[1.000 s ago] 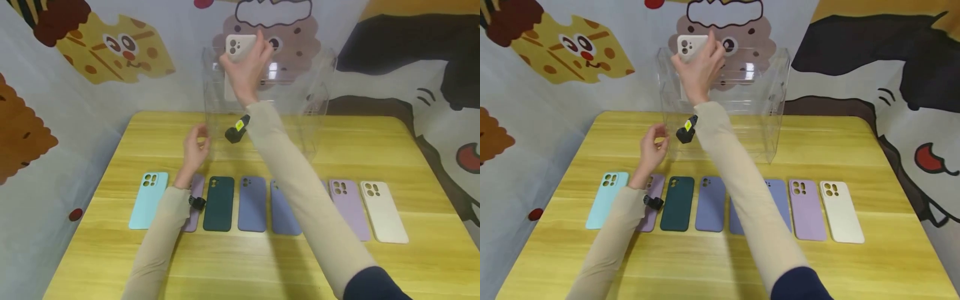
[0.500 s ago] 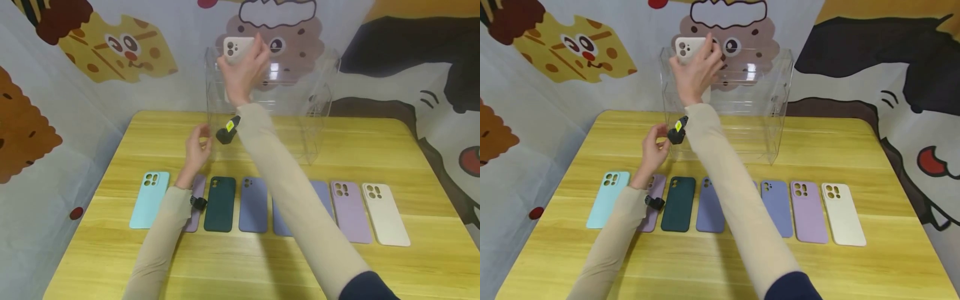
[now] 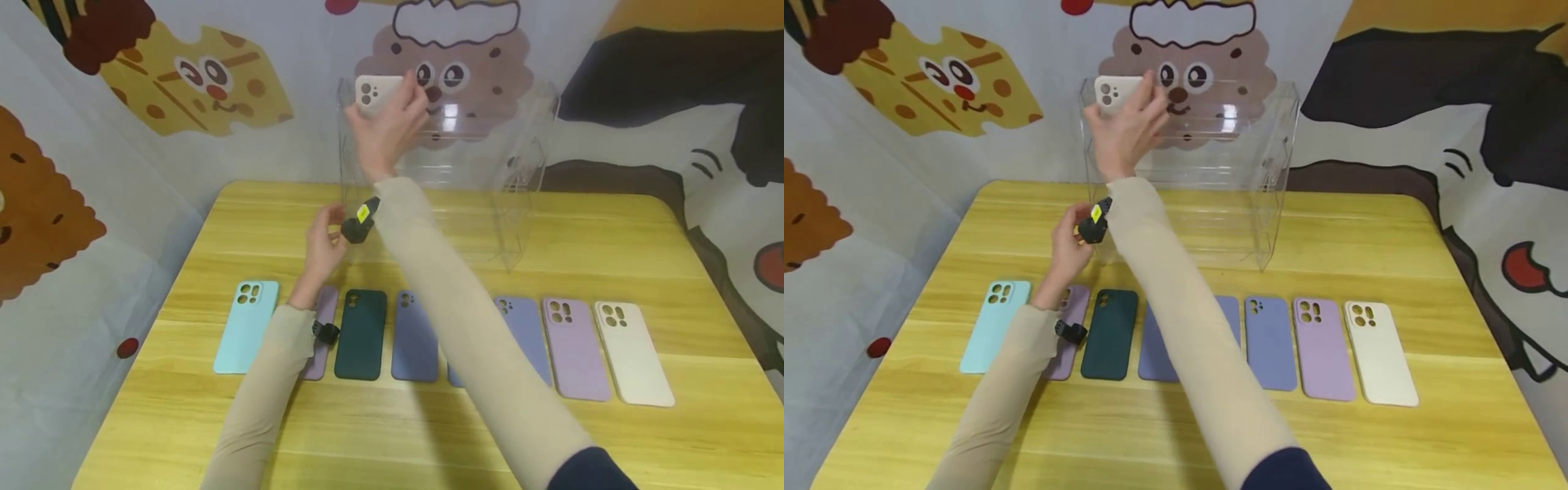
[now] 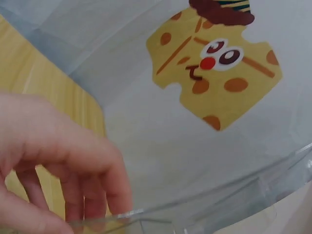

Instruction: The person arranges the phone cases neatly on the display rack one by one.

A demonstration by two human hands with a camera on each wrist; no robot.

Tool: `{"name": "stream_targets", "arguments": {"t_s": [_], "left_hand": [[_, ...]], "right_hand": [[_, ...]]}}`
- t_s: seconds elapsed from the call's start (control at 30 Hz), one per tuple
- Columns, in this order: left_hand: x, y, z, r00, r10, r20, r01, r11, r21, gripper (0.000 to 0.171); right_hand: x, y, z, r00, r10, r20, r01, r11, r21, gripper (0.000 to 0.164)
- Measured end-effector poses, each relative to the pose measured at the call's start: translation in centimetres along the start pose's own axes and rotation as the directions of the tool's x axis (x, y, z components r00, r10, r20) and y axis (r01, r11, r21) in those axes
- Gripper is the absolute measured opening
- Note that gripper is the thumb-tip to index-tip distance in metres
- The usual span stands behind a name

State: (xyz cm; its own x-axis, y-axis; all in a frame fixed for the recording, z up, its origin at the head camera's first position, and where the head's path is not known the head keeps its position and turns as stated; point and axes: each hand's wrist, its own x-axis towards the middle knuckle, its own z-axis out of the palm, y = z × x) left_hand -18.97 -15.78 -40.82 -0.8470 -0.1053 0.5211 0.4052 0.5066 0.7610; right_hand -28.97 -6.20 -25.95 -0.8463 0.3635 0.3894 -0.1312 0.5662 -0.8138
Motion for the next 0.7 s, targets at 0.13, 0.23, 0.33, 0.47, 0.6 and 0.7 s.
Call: {"name": "stream_targets", "arguments": {"t_s": [0.13, 0.23, 0.33, 0.47, 0.6, 0.7], "left_hand": [[0.04, 0.12, -0.04, 1.0, -0.021, 0.001, 0.021, 1.0, 0.003, 0.049], [0.06, 0.19, -0.06, 1.0, -0.026, 0.006, 0.026, 1.0, 0.01, 0.048], [0.06, 0.2, -0.08, 1.0, -0.026, 0.008, 0.026, 1.0, 0.014, 0.047], [0.03, 0.19, -0.07, 1.0, -0.027, 0.011, 0.027, 0.999, 0.018, 0.046], [-0.03, 0.14, -0.05, 1.0, -0.021, 0.012, 0.021, 1.0, 0.013, 0.045], [-0.11, 0.08, -0.03, 1.0, 0.001, 0.005, -0.001, 1.0, 0.015, 0.041]], "right_hand": [[-0.2, -0.3, 0.21, 1.0, 0.001, 0.008, -0.001, 1.0, -0.022, 0.09], [-0.29, -0.21, 0.38, 1.0, -0.018, 0.007, 0.019, 0.998, -0.055, 0.089], [-0.35, -0.09, 0.53, 0.999, -0.037, 0.017, 0.039, 0.996, -0.084, 0.089], [-0.37, -0.01, 0.64, 0.999, -0.035, 0.029, 0.038, 0.993, -0.112, 0.089], [-0.37, 0.12, 0.62, 0.998, -0.035, 0.047, 0.041, 0.99, -0.132, 0.091], [-0.41, 0.42, 0.37, 0.995, -0.051, 0.085, 0.061, 0.99, -0.129, 0.095]]}}
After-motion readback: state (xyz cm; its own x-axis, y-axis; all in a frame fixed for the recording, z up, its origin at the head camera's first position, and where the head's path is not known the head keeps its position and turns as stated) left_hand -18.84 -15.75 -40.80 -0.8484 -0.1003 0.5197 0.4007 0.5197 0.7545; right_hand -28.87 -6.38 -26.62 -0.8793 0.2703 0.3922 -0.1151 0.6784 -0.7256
